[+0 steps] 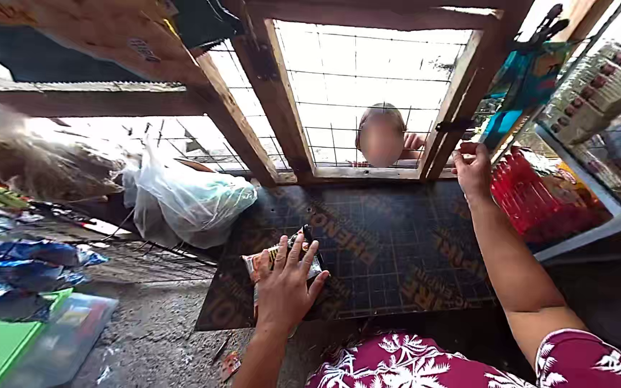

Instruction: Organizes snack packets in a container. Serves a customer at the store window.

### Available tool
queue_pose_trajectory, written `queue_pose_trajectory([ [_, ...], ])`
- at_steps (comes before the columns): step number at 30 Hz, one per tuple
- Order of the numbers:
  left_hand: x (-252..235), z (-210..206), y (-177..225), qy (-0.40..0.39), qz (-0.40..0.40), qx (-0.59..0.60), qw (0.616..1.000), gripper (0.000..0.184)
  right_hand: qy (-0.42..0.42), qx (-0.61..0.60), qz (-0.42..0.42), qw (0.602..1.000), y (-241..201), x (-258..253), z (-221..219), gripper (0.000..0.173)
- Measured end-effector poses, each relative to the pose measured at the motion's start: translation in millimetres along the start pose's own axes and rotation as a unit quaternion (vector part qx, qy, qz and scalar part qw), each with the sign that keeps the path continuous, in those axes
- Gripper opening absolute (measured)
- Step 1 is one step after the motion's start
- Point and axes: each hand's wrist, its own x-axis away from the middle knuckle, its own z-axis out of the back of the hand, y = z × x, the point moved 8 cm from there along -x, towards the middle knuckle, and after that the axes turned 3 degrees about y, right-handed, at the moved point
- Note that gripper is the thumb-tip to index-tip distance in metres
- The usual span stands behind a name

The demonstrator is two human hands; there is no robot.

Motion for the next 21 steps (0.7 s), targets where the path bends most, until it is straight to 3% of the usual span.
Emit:
queue_pose_trajectory([
  [3, -5.4, -10.6, -8.8, -0.031, 0.006, -0.029, 0.999, 0.071, 0.027, 0.039, 0.008, 0.999, 5.9, -11.6, -8.0, 0.055],
  [6, -12.1, -10.3, -27.7, -0.016, 0.023, -0.04, 0.999, 0.071, 0.045, 0.058, 0.029, 0.997, 6.7, -15.3, -15.1, 0.049],
  [9, -16.4, 10.9, -15.8, 0.088, 0.0, -0.009, 0.996, 0.065, 0.071, 0.065, 0.015, 0.995, 8.1, -14.4, -11.1, 0.045],
  [12, -10.6, 24.8, 23.3, 0.179, -0.045, 0.045, 0.982, 0.05, 0.072, 0.064, 0.004, 0.995, 5.5, -19.0, -13.3, 0.04],
  [17, -15.4, -13.4, 75.2, 0.14, -0.177, 0.138, 0.964, 0.047, 0.111, 0.041, 0.024, 0.993, 3.3, -21.7, -4.0, 0.044],
  [21, -22.2, -27.0, 76.7, 0.114, -0.194, 0.168, 0.96, 0.043, 0.154, -0.023, 0.092, 0.983, -11.5, -21.4, 2.3, 0.042],
])
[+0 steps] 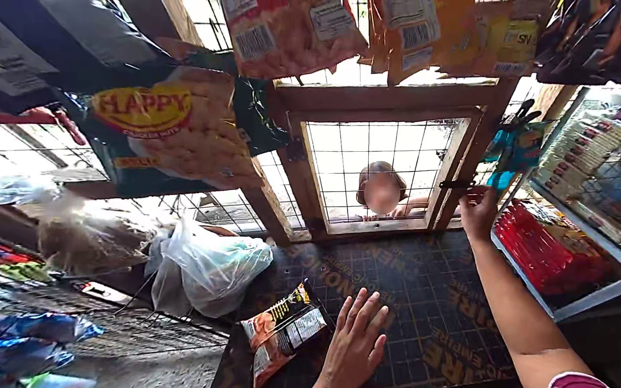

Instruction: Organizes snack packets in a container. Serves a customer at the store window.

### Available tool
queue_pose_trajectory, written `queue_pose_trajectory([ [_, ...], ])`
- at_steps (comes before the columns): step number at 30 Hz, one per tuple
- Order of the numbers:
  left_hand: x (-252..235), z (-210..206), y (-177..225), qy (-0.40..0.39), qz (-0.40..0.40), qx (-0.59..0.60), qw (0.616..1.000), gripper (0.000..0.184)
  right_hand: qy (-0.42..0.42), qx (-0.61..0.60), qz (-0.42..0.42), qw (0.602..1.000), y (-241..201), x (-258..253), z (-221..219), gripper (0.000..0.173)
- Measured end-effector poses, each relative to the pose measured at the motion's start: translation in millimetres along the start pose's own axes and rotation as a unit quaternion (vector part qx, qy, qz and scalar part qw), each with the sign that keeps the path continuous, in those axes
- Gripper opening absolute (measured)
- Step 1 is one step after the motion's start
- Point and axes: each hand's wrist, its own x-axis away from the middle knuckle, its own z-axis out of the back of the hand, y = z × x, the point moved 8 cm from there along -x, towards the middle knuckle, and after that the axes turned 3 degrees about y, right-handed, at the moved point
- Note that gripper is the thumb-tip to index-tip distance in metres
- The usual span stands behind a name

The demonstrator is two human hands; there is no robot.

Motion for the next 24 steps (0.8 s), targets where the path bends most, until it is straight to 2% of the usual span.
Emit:
queue_pose_trajectory([
  [2, 1.6, -0.8, 0.5, 0.001, -0.002, 0.013, 1.0, 0.04, 0.007, -0.035, 0.011, 0.999, -7.9, 0.1, 1.4, 0.043],
  [4, 2.2, -0.8, 2.1, -0.001, -0.003, 0.017, 1.0, 0.039, 0.015, -0.023, 0.012, 1.0, -13.7, -2.2, 3.7, 0.036],
  [6, 3.0, -0.5, 1.6, 0.001, 0.002, 0.027, 1.0, 0.038, 0.036, 0.033, 0.03, 0.998, -21.3, -7.4, 6.4, 0.029],
  [9, 3.4, 1.0, -0.4, 0.005, 0.017, 0.048, 0.999, 0.037, 0.047, 0.127, 0.064, 0.989, -37.6, -15.1, 8.5, 0.029],
  [12, 3.3, 3.9, -1.9, 0.015, 0.032, 0.06, 0.998, 0.035, 0.093, 0.145, 0.15, 0.974, -57.4, -16.5, 10.5, 0.028],
  [15, 5.3, 3.2, -5.0, 0.021, 0.047, 0.07, 0.996, 0.034, 0.149, 0.063, 0.262, 0.951, -71.5, -14.2, 18.8, 0.029],
  [17, 5.6, 3.8, -7.0, 0.021, 0.055, 0.083, 0.995, 0.034, 0.13, 0.004, 0.265, 0.955, -79.0, -13.4, 20.4, 0.032],
  [19, 5.2, 4.7, -8.0, 0.014, 0.066, 0.097, 0.993, 0.034, 0.069, -0.013, 0.246, 0.967, -82.3, -10.6, 14.9, 0.032],
  [21, 4.1, 4.7, -7.7, 0.003, 0.074, 0.11, 0.991, 0.033, 0.01, 0.061, 0.224, 0.973, -77.8, -4.1, 7.0, 0.031],
  [24, 3.8, 4.0, -5.8, -0.012, 0.077, 0.118, 0.99, 0.033, -0.046, 0.162, 0.22, 0.961, -67.9, 4.8, 2.0, 0.031],
])
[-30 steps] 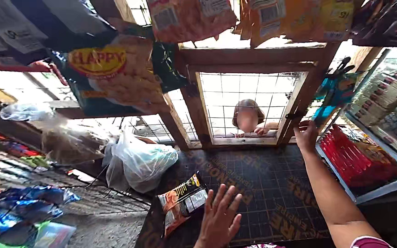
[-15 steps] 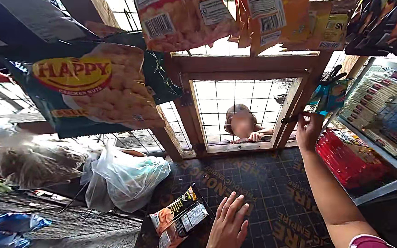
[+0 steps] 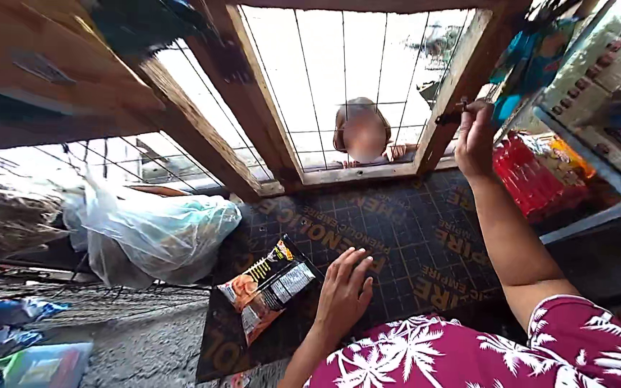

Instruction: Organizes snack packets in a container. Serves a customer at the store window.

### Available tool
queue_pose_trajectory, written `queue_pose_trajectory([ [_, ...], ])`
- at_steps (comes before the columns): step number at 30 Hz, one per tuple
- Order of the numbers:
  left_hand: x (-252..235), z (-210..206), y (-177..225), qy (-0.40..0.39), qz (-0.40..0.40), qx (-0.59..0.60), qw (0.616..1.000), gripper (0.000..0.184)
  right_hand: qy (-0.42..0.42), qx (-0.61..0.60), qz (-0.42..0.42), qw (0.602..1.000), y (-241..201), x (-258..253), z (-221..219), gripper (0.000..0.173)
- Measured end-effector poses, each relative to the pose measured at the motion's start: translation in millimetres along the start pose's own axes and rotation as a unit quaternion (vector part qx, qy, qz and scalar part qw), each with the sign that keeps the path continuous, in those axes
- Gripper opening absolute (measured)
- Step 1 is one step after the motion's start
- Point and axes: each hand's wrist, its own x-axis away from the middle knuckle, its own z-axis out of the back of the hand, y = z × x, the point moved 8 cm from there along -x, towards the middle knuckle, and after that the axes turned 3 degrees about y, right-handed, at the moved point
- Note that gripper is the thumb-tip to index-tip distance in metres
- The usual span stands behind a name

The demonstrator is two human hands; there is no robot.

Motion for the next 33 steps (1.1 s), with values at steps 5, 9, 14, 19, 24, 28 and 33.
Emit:
queue_pose_trajectory([
  [5, -0.6, -0.5, -2.1, -0.012, 0.008, 0.006, 1.0, 0.032, -0.019, -0.022, 0.015, 0.999, -4.1, 6.9, 11.7, 0.028],
  [9, -1.7, -1.6, 0.0, -0.022, 0.002, 0.013, 1.0, 0.031, -0.052, -0.046, -0.012, 0.998, -19.7, 20.2, 25.5, 0.027],
  [14, 0.0, -5.1, 8.3, -0.04, 0.017, 0.08, 0.996, 0.031, -0.125, -0.154, -0.101, 0.975, -63.6, 57.6, 85.9, 0.031],
  [19, -11.8, -13.7, 32.1, -0.056, 0.069, 0.214, 0.973, 0.039, -0.005, -0.523, -0.241, 0.817, -63.9, 113.6, 177.4, 0.024],
  [24, -21.5, -24.1, 52.3, -0.067, 0.068, 0.269, 0.958, 0.063, -0.178, -0.225, -0.287, 0.914, -8.1, 164.7, 146.4, 0.028],
  [28, -17.1, -24.3, 64.1, -0.05, 0.067, 0.261, 0.962, 0.069, -0.296, -0.053, -0.254, 0.919, 1.2, 209.5, 92.5, 0.024],
  [33, -4.1, -10.3, 58.3, -0.002, 0.081, 0.27, 0.959, 0.056, -0.279, 0.03, -0.207, 0.937, -1.2, 226.3, 70.4, 0.017],
])
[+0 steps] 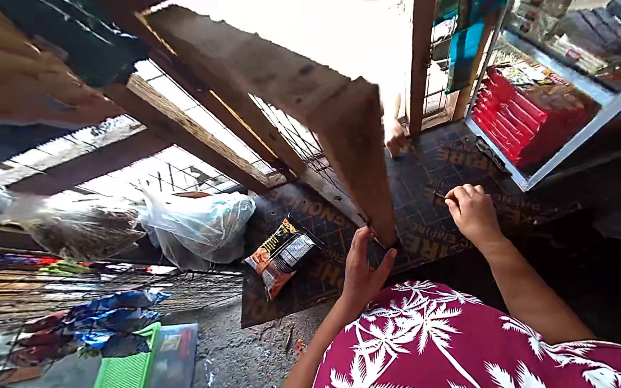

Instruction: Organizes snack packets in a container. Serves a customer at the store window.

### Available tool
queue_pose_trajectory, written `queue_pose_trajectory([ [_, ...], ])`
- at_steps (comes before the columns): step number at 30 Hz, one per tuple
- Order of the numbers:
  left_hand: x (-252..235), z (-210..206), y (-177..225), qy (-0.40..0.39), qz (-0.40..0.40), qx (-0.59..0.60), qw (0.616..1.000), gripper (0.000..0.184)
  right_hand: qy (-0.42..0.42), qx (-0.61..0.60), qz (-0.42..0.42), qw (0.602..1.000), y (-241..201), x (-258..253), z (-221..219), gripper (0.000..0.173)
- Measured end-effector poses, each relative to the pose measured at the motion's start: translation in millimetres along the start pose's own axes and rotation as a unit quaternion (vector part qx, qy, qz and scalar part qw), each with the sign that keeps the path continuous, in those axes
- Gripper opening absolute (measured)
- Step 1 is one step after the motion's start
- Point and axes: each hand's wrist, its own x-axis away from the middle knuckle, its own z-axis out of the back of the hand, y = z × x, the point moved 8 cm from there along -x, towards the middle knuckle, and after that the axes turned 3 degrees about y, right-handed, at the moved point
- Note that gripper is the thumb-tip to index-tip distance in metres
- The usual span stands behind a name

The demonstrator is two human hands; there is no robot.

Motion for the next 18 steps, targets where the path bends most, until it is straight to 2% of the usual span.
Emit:
queue_pose_trajectory([
  [4, 13.7, 23.7, 7.2, 0.047, 0.052, -0.037, 0.997, 0.057, 0.025, 0.004, 0.02, 0.999, -1.4, 0.9, 1.0, 0.017],
  [7, 25.8, 38.7, 7.0, 0.075, 0.073, -0.019, 0.994, 0.05, 0.048, 0.009, 0.035, 0.998, -2.6, 5.1, 0.4, 0.019],
  [10, 34.9, 52.7, 0.9, 0.093, 0.074, 0.041, 0.992, 0.035, 0.104, 0.0, 0.1, 0.99, -14.3, 12.2, 1.6, 0.017],
  [12, 40.2, 63.7, -1.7, 0.102, 0.078, 0.079, 0.989, 0.029, 0.113, -0.047, 0.161, 0.979, -29.2, 17.9, 1.2, 0.018],
  [15, 49.8, 79.8, 5.3, 0.124, 0.102, 0.092, 0.983, 0.028, 0.049, -0.119, 0.236, 0.963, -48.6, 25.5, -13.0, 0.018],
  [18, 57.9, 88.8, 12.2, 0.141, 0.111, 0.115, 0.977, 0.027, -0.033, -0.135, 0.254, 0.957, -52.0, 24.5, -31.2, 0.018],
])
